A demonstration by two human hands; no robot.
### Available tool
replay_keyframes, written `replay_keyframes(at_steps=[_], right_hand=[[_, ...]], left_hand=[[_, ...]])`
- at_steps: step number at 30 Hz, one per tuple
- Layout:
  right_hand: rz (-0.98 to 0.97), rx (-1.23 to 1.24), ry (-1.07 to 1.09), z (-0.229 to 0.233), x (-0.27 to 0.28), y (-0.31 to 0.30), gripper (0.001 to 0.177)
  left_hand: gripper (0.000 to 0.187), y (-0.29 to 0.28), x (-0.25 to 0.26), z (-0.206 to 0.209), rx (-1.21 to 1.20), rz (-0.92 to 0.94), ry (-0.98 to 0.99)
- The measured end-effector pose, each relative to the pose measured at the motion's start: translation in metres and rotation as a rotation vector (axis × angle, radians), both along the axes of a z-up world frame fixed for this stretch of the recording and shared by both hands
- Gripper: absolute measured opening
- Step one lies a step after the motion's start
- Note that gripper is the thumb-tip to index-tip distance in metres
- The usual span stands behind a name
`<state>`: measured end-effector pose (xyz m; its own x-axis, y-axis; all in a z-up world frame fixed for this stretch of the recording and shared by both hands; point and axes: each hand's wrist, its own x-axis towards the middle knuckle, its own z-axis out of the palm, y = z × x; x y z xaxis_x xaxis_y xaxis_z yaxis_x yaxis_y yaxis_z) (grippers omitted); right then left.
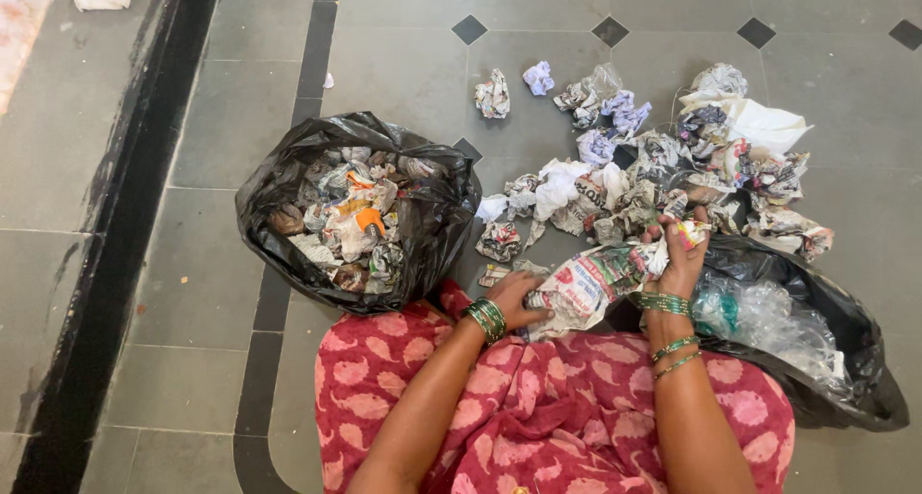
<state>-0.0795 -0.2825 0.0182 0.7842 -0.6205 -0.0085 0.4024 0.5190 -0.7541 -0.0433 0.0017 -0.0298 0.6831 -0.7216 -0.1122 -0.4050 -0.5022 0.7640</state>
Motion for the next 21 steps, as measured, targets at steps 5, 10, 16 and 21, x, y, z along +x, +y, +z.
replay_keyframes(at_steps=[5,10,16,21], right_hand=[[0.147,0.095,0.037,-0.018,0.0,0.001,0.083],[0.407,-0.045,0.521,-0.079,-0.016,0.04,0.098],[0.81,-0.218,0.46,-0.118,-0.051,0.085,0.078],[0.509,-0.108,0.6,-0.132,-0.033,0.081,0.035]], left_hand=[[0.044,0.004,0.009,0.008,-0.307,0.273,0.141],[0.04,0.007,0.001,0.024,-0.558,0.381,0.187],[0.036,-0.002,-0.01,0.045,-0.486,0.508,0.14],[0.047,-0.005,-0.024,0.062,-0.257,0.512,0.091]])
